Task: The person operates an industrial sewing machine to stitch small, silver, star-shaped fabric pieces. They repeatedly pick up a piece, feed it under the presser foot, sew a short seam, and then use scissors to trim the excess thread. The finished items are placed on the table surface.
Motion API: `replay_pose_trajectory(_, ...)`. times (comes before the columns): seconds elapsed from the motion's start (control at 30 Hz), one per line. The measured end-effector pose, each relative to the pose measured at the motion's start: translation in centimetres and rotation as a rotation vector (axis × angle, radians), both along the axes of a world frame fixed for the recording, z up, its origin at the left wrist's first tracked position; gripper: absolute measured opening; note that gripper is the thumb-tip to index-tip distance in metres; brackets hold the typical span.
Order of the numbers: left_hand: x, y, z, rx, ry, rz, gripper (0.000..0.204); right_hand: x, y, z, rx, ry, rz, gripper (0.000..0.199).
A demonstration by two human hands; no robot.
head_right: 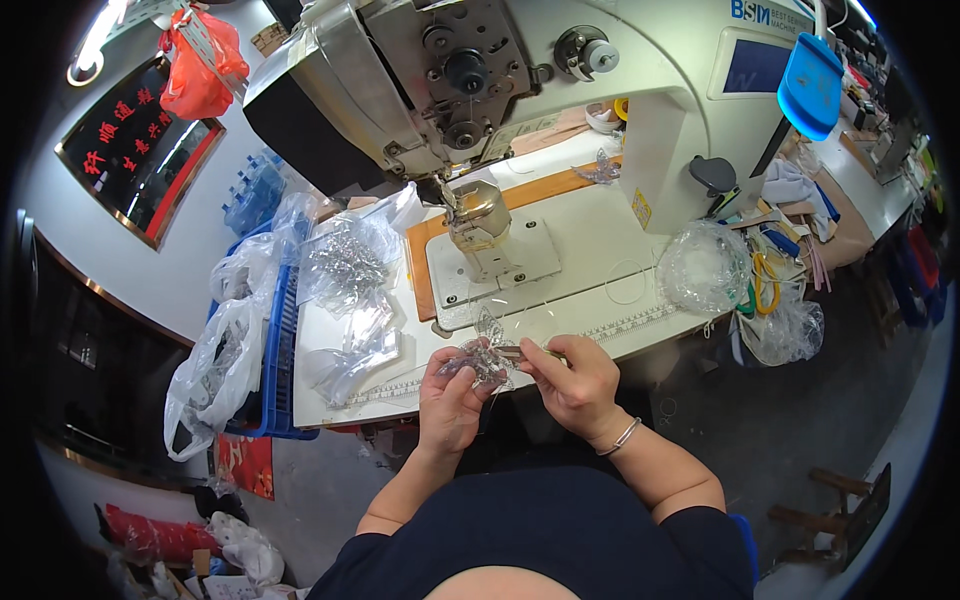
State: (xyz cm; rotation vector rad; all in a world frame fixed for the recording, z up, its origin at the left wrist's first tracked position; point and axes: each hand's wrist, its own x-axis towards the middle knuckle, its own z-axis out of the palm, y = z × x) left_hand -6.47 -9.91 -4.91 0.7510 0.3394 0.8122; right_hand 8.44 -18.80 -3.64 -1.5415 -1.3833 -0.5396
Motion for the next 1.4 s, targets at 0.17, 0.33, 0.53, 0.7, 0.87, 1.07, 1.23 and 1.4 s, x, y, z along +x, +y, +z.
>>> replay_pose_trajectory(0.17,0.0,-0.3,0.3,0.017,0.016,0.011,0.020,0.3,-0.2,-0.1,-0.014,0.020,0.013,0.027)
replay_pose_trajectory(0.33,0.2,-0.4,0.3,-0.015,-0.004,0.043,0.020,0.2,-0.2,-0.1,-0.004,0.034,0.021,0.028)
replay_pose_trajectory(0.53,0.3,-0.6,0.2,0.026,-0.021,0.047,0.021,-0.2,0.1,-0.1,0.002,0.046,0.017,0.027)
replay_pose_trajectory(0.7,0.3,-0.8,0.3,0.027,-0.013,0.040,0.022,-0.2,0.4,0.1,0.031,0.030,0.022,0.026)
replay_pose_trajectory(0.87,0.4,-0.9,0.4,0.035,-0.012,0.045,0.022,-0.5,0.6,-0.3,0.052,0.213,0.087,0.026)
replay_pose_trajectory(1.07,0.9,-1.2,0.7,0.334,0.156,0.192,0.033,-0.3,-0.2,-0.5,0.101,0.445,0.177,0.018)
replay_pose_trajectory(1.23,0.4,2.7,2.1,1.763,0.394,0.494,0.021,2.7,-3.9,3.2,0.583,0.084,-0.012,0.022)
replay_pose_trajectory(1.4,-0.6,3.9,3.9,2.094,0.302,0.326,0.020,1.3,-4.6,6.5,0.126,-0.137,0.137,0.023)
